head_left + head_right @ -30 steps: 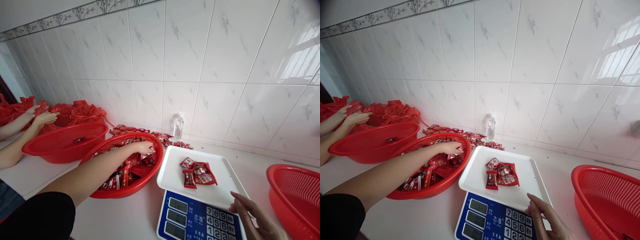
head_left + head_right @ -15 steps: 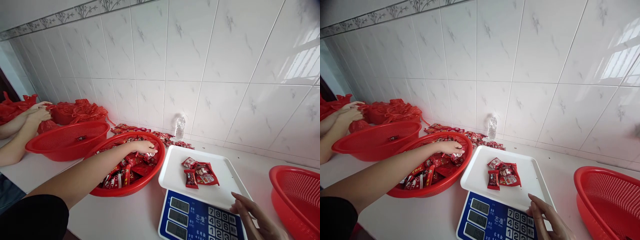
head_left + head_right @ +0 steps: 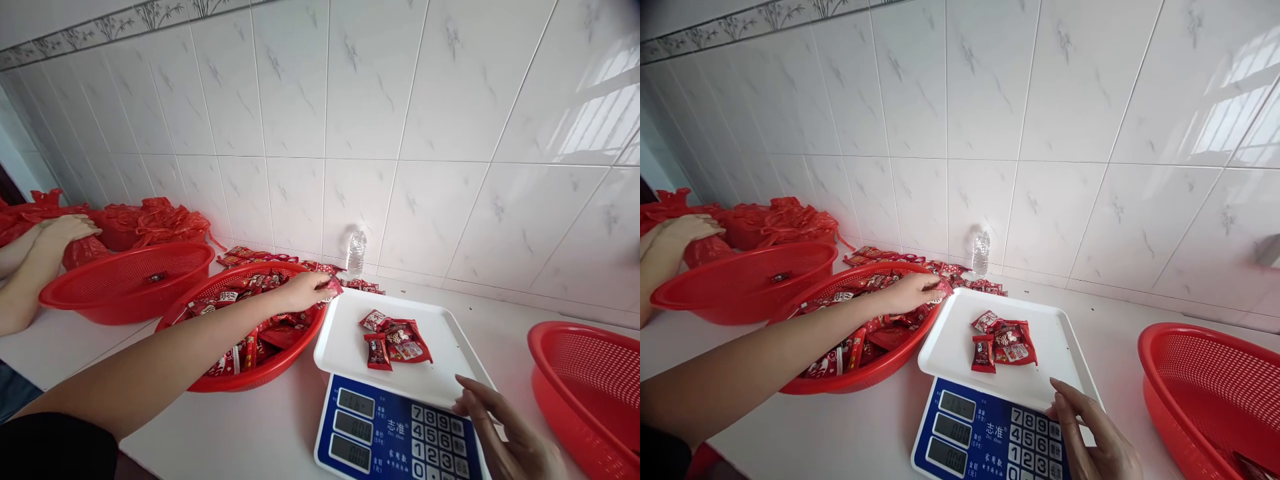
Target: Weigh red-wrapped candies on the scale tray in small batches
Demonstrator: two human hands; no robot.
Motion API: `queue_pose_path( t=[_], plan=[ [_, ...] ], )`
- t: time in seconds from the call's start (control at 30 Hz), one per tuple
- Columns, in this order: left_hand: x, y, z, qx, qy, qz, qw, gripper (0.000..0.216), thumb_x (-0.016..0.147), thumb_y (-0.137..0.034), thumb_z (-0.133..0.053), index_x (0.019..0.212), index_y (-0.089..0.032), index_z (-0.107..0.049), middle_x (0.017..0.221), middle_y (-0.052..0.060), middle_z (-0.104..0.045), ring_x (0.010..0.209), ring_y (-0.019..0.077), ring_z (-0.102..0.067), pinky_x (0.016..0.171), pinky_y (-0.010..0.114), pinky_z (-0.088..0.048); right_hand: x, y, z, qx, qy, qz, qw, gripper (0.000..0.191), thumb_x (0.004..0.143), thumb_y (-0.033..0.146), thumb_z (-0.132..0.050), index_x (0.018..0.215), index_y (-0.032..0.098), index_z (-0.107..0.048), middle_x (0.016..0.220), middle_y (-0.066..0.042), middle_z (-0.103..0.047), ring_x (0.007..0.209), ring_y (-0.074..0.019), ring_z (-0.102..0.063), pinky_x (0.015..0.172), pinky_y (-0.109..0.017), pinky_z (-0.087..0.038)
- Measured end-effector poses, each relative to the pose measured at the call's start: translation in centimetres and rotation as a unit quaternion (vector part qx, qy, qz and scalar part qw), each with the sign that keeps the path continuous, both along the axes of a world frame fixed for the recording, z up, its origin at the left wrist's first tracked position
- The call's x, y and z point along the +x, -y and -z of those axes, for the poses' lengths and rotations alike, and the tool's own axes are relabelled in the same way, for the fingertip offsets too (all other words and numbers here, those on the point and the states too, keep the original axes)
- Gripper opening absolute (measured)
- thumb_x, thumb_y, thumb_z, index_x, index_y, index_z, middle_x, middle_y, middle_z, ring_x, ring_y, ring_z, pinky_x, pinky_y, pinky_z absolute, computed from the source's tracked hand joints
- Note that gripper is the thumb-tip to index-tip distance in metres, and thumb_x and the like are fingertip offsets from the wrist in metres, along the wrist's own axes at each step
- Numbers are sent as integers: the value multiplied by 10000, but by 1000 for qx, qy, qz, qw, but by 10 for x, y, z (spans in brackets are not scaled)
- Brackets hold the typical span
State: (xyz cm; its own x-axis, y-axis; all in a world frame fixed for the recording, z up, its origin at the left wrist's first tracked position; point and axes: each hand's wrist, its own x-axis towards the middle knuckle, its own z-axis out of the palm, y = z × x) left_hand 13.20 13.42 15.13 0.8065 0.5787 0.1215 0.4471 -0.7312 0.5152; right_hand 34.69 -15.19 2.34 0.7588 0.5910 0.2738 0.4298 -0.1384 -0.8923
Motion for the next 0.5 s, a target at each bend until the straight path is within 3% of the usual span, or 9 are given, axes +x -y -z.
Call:
queue_pose_path(
  t=[0.17, 0.33, 0.5],
  plan=[
    [26, 30, 15, -100, -23, 60, 993, 269, 851, -350, -595, 1064, -201, -524, 774, -6, -622, 710, 171, -600, 625, 266, -442, -1, -1, -3, 19, 11, -4, 1000, 447, 764, 618, -593, 956, 235, -716, 710, 7, -698, 531, -123, -644, 466, -154, -514],
    [42, 41, 12, -47, -4, 58, 997, 350, 846, -284, -604, 1171, -190, -514, 1113, 88, -618, 972, 205, -604, 834, 316, -471, -9, -2, -9, 61, 28, 2, 998, 405, 815, 565, -576, 961, 214, -714, 717, -5, -693, 583, -124, -646, 460, -143, -501],
    [38, 52, 5, -34, -76, 69, 994, 287, 868, -343, -591, 1116, -198, -597, 1075, 74, -651, 995, 231, -615, 842, 335, -478, 9, -3, 0, 52, 102, -52, 992, 344, 838, 506, -588, 969, 219, -726, 710, -12, -711, 602, -134, -680, 490, -151, -536]
  ],
)
